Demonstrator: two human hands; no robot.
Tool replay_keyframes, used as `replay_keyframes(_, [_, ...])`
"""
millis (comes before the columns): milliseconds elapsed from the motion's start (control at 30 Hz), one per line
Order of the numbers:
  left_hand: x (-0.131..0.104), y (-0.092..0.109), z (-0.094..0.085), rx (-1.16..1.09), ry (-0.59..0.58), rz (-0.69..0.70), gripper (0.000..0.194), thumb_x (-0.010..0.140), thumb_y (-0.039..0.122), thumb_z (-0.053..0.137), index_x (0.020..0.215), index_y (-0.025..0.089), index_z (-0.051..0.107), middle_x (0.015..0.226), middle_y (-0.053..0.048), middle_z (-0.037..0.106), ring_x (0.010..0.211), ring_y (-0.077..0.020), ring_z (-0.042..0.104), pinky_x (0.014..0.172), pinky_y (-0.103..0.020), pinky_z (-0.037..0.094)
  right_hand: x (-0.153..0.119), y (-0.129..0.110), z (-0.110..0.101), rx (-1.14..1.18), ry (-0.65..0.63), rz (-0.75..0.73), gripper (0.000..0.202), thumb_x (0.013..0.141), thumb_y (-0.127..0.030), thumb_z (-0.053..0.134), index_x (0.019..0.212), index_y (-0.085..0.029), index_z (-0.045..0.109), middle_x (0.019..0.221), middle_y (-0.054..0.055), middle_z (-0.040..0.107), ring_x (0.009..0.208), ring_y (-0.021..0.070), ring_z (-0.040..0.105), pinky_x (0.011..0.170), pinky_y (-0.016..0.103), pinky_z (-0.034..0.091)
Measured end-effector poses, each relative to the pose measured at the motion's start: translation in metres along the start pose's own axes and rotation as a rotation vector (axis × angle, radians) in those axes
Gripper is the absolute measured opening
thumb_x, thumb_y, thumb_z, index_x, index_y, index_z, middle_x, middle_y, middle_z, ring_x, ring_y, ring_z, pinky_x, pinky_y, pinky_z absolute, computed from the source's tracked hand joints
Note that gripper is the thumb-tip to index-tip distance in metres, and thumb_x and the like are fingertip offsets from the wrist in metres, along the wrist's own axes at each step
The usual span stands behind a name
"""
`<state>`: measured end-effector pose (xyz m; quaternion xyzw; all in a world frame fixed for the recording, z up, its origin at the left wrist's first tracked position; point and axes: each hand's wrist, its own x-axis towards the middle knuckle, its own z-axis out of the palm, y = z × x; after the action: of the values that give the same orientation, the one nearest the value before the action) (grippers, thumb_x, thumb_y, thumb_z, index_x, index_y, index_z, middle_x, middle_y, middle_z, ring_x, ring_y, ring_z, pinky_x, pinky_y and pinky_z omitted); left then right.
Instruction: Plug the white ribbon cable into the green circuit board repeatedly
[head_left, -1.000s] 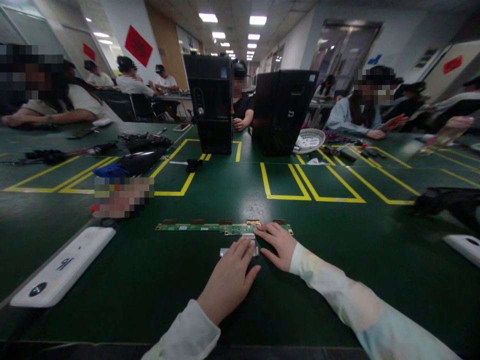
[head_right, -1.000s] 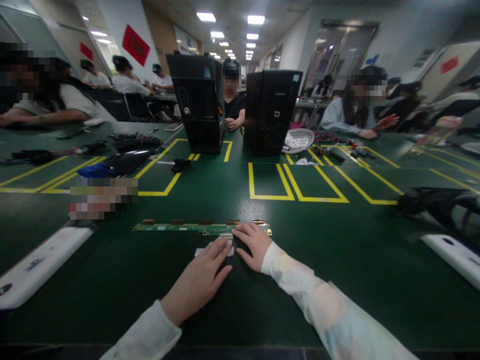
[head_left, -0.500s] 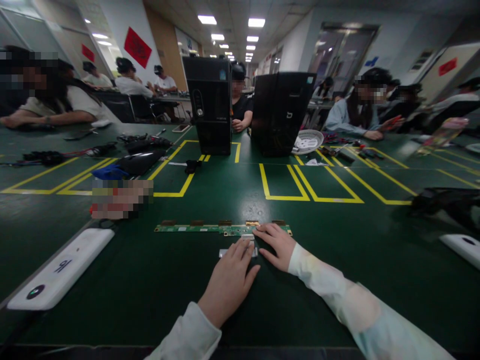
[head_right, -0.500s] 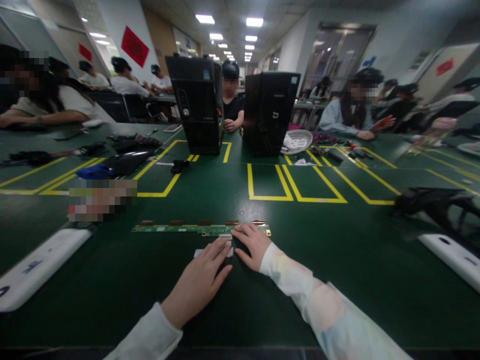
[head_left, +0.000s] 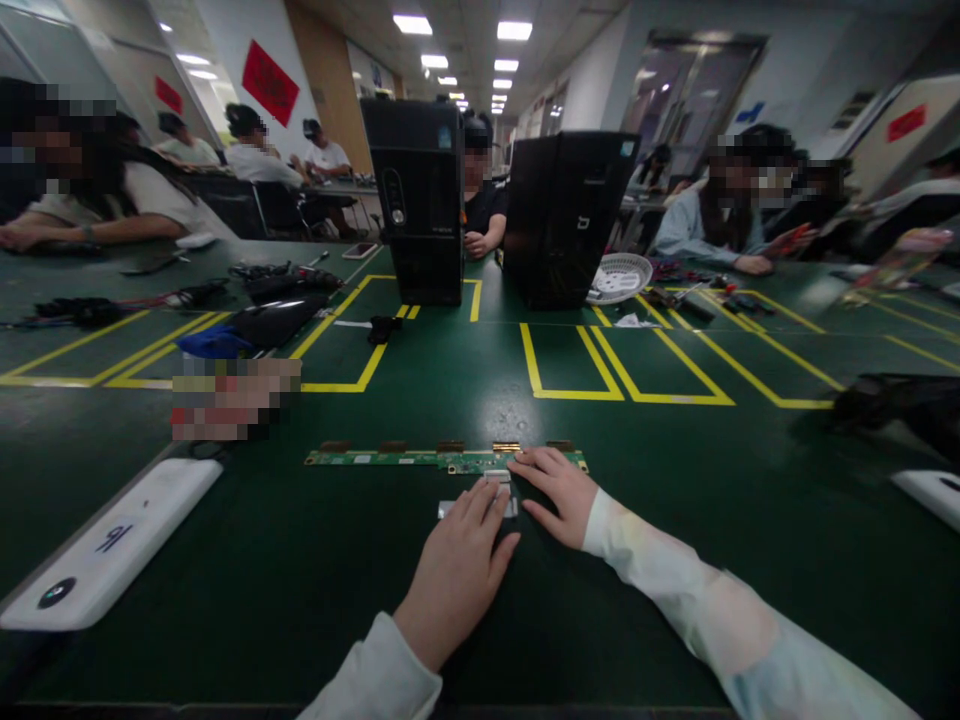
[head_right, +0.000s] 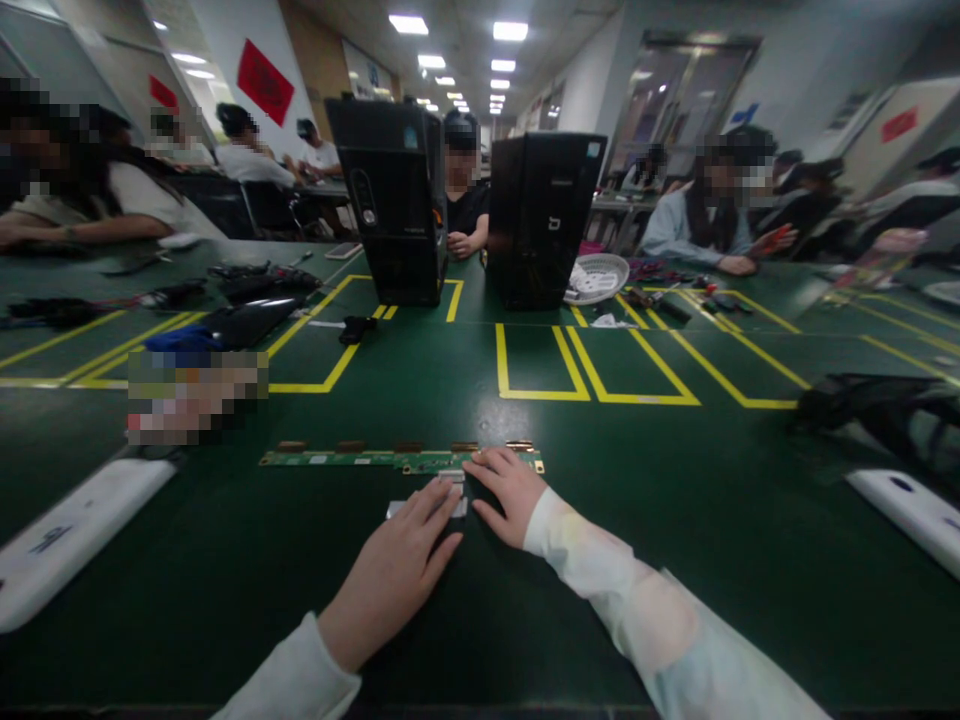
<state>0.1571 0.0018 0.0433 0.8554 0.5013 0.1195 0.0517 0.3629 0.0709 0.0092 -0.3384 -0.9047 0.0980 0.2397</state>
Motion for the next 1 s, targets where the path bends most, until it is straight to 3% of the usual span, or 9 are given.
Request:
replay_keyframes(400, [-0.002,-0.002,0.006,-0.014,0.027,0.002,0.047,0.095,0.037,0.045,0.137,0.016,0.047,0.143,-0.014,0.051,0.132,-0.0279,0.047,0.105,-0.048,0.044,0.001,0.002,0.002,0.0,0.022,0.004,0.044,0.089,-0.024,0.048,0.132,-0.017,0.052,0.123,0.015,0.055,0.116,0.0288,0.046,0.098,0.052,0.044])
replay_keyframes(667, [-0.01,-0.009,-0.002,-0.033,0.044,0.032,0.046,0.097,0.036,0.04,0.141,0.021,0.042,0.146,-0.009,0.048,0.137,-0.025,0.04,0.109,-0.049,0.04,0.0,0.012,0.007,0.002,0.022,-0.029,0.047,0.091,-0.013,0.039,0.137,-0.016,0.046,0.125,0.016,0.054,0.118,0.0251,0.049,0.1,0.047,0.046])
replay_keyframes(833, [-0.033,-0.031,-0.008,0.031,0.062,0.004,0.046,0.097,0.038,0.038,0.139,0.022,0.046,0.146,-0.008,0.048,0.137,-0.0251,0.04,0.111,-0.051,0.037,-0.006,0.015,0.003,-0.018,0.027,-0.028,0.054,0.09,-0.007,0.034,0.143,-0.016,0.039,0.132,0.015,0.054,0.126,0.0243,0.047,0.108,0.051,0.039])
replay_keyframes(1000, [-0.069,-0.074,-0.005,0.103,0.119,-0.119,0.047,0.096,0.041,0.038,0.136,0.022,0.051,0.143,-0.01,0.052,0.132,-0.0279,0.048,0.107,-0.052,0.042,-0.007,0.014,0.0,-0.05,-0.003,-0.053,0.049,0.091,-0.008,0.035,0.137,-0.018,0.047,0.134,0.015,0.055,0.128,0.0235,0.047,0.108,0.054,0.037])
